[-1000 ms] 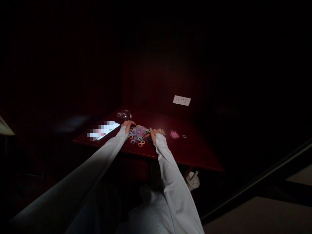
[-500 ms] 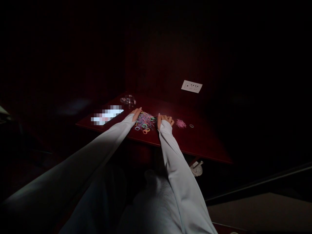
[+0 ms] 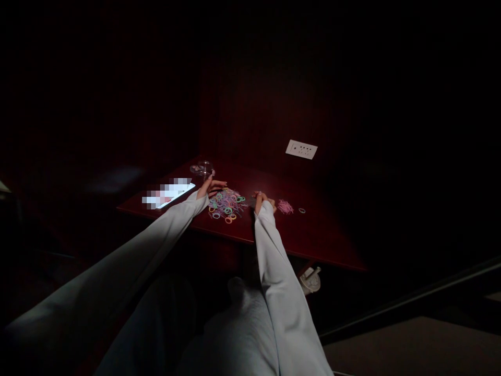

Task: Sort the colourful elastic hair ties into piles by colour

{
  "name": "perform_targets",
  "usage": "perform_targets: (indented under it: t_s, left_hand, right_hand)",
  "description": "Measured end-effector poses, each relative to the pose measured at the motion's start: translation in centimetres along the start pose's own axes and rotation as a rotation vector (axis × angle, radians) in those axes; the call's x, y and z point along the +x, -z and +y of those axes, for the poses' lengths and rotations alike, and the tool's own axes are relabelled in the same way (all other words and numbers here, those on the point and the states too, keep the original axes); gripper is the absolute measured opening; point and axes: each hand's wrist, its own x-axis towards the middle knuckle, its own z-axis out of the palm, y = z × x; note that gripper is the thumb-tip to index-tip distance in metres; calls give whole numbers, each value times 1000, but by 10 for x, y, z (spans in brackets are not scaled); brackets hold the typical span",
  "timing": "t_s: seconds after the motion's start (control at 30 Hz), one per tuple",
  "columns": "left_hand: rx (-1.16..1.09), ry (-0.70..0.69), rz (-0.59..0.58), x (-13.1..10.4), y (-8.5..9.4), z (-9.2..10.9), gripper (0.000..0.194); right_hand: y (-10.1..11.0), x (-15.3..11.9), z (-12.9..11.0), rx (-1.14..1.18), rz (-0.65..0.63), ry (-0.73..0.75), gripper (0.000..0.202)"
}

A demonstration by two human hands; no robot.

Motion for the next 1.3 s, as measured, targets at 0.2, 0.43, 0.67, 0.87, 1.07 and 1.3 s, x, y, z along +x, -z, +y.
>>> perform_targets:
  t_s: [0.2, 0.43, 0.67, 0.87, 1.07, 1.3]
  left_hand:
    - [98, 2, -33, -6, -3, 10, 70]
    - [107, 8, 26, -4, -11, 6, 67]
    - [454, -181, 14, -7, -14, 9, 46]
    - [761, -309, -29, -14, -22, 6, 28]
    - [886, -364, -41, -13, -27, -1, 16]
    - [910, -350, -49, -13, -26, -1, 17]
  right_hand:
    - [21, -25, -2, -102, -106, -11, 28]
    - [25, -28, -6, -109, -165, 63, 22]
    - [26, -28, -10, -104, -168, 98, 21]
    - [25, -27, -11, -89, -163, 73, 22]
    - [25, -25, -15, -102, -166, -1, 21]
    - [25, -26, -14, -78, -140, -31, 18]
